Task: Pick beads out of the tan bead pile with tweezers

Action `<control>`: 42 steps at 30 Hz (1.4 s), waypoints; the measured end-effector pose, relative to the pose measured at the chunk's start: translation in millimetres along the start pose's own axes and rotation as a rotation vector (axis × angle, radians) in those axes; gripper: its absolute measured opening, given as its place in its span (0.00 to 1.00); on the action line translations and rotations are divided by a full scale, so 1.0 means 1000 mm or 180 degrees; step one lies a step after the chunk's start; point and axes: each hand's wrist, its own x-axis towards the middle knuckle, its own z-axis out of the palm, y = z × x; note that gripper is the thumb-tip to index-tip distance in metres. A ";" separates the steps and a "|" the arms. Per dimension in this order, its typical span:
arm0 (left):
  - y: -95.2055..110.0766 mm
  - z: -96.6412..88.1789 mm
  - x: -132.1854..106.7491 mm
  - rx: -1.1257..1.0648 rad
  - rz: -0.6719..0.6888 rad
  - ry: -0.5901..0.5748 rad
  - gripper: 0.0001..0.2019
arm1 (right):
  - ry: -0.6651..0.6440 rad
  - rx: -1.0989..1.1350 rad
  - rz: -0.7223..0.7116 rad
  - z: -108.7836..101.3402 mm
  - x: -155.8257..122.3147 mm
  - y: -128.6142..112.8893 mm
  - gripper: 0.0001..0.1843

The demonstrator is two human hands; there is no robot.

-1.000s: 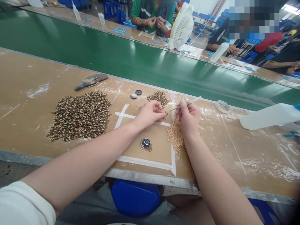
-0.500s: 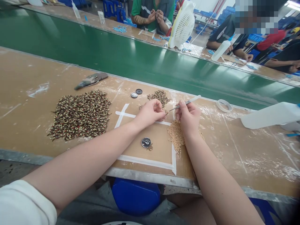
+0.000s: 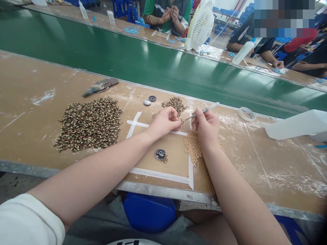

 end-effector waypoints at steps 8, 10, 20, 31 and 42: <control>-0.003 -0.002 0.001 0.0061 0.0061 0.0102 0.16 | -0.0001 -0.0074 -0.0070 0.001 -0.003 -0.004 0.18; -0.004 -0.003 0.001 0.0103 0.0086 0.0145 0.16 | -0.0009 -0.0115 -0.0121 0.002 -0.003 -0.004 0.18; -0.006 -0.004 0.000 0.0167 0.0349 0.0349 0.16 | 0.0064 -0.0325 -0.0301 0.008 -0.011 -0.008 0.19; -0.003 -0.005 -0.002 0.0526 0.0536 0.0625 0.18 | 0.0127 -0.0487 -0.0479 0.014 -0.018 -0.016 0.19; 0.002 -0.001 0.001 -0.0306 0.0042 0.0345 0.15 | 0.0219 -0.0351 -0.0345 0.012 -0.015 -0.014 0.17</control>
